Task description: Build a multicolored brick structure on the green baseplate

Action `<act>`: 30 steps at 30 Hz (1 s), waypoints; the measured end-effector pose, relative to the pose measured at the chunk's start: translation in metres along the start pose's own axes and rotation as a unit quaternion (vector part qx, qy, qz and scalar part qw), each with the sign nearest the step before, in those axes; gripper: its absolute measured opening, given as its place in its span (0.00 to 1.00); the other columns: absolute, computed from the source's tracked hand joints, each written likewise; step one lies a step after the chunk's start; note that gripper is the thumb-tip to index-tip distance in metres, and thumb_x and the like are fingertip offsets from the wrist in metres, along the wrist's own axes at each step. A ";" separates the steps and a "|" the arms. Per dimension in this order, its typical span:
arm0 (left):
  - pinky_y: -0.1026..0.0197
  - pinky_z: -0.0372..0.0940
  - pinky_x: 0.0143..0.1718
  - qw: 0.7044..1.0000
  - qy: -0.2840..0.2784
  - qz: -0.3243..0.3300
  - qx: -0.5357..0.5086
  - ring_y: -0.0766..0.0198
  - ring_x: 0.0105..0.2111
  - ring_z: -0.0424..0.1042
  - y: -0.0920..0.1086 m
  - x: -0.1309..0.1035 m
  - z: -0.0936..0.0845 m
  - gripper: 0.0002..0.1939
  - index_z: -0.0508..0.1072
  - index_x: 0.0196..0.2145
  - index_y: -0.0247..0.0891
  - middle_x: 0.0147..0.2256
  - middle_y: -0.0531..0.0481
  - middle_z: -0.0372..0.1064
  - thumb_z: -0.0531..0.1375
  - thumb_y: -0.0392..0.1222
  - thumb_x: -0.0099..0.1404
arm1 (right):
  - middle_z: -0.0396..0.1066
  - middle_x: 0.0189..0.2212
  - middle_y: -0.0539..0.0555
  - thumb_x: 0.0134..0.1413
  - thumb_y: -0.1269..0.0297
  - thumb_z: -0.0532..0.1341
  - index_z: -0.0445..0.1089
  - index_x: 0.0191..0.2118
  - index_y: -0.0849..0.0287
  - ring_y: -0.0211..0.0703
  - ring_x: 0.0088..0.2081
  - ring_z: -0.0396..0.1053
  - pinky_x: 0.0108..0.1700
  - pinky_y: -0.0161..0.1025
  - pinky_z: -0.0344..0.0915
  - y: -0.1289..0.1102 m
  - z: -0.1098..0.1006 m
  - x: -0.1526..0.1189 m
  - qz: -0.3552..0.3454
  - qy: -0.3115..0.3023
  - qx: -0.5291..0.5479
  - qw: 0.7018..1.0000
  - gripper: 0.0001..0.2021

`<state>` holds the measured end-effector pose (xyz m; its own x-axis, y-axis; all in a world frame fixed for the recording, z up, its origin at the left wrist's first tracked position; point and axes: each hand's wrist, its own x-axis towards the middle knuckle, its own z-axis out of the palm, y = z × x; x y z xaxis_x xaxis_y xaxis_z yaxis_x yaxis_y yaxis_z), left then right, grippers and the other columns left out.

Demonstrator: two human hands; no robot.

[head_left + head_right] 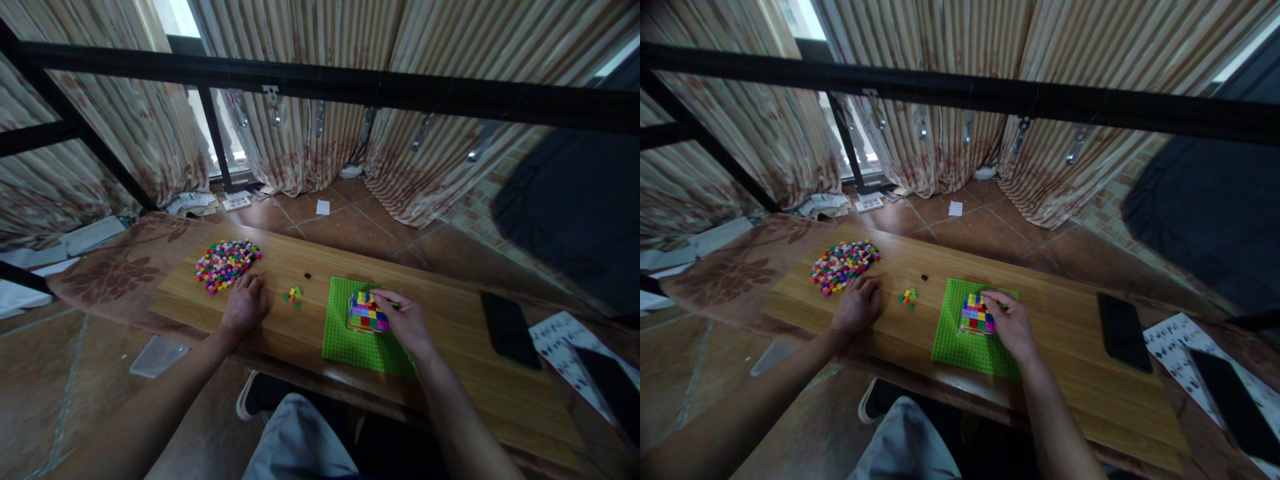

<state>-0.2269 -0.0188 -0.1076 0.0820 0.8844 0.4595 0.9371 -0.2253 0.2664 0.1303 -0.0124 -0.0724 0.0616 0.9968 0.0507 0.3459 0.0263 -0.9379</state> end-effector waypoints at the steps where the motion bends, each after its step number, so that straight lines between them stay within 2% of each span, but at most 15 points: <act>1: 0.49 0.66 0.48 1.000 0.000 0.000 -0.001 0.52 0.44 0.67 0.000 0.000 0.000 0.09 0.70 0.40 0.38 0.42 0.41 0.67 0.52 0.37 0.65 | 0.76 0.39 0.55 0.47 0.48 0.63 0.78 0.36 0.55 0.47 0.42 0.72 0.46 0.46 0.66 0.000 0.002 0.000 0.006 0.005 0.004 1.000 0.17; 8: 0.50 0.66 0.48 1.000 -0.001 0.000 0.001 0.52 0.45 0.67 0.000 0.000 0.001 0.10 0.70 0.40 0.37 0.41 0.41 0.67 0.51 0.37 0.65 | 0.78 0.36 0.54 0.44 0.48 0.66 0.78 0.34 0.55 0.46 0.39 0.73 0.43 0.44 0.67 -0.004 0.003 0.002 0.050 -0.005 0.025 0.998 0.17; 18: 0.49 0.65 0.49 1.000 -0.005 0.000 0.007 0.52 0.45 0.66 0.000 -0.001 0.002 0.10 0.70 0.41 0.37 0.42 0.41 0.67 0.51 0.37 0.65 | 0.78 0.34 0.54 0.41 0.48 0.67 0.78 0.33 0.56 0.46 0.36 0.73 0.43 0.45 0.67 -0.004 0.001 0.006 0.062 -0.020 0.024 0.998 0.17; 23: 0.49 0.65 0.49 1.000 0.002 0.003 0.008 0.52 0.44 0.66 0.002 -0.001 0.001 0.10 0.69 0.40 0.37 0.41 0.40 0.67 0.50 0.36 0.65 | 0.78 0.31 0.54 0.40 0.48 0.66 0.78 0.32 0.57 0.45 0.32 0.73 0.39 0.43 0.68 -0.005 0.001 0.009 0.078 -0.035 0.035 0.996 0.18; 30: 0.49 0.65 0.49 1.000 0.010 0.007 -0.002 0.52 0.44 0.67 0.003 0.000 0.000 0.09 0.69 0.39 0.37 0.41 0.40 0.67 0.50 0.36 0.65 | 0.77 0.27 0.54 0.36 0.53 0.67 0.78 0.28 0.56 0.45 0.29 0.73 0.36 0.43 0.68 -0.013 -0.002 0.019 0.100 -0.062 0.024 0.993 0.13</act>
<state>-0.2238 -0.0196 -0.1072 0.0885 0.8731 0.4794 0.9346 -0.2392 0.2632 0.1291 0.0059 -0.0580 0.0079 0.9841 -0.1775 0.2940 -0.1719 -0.9402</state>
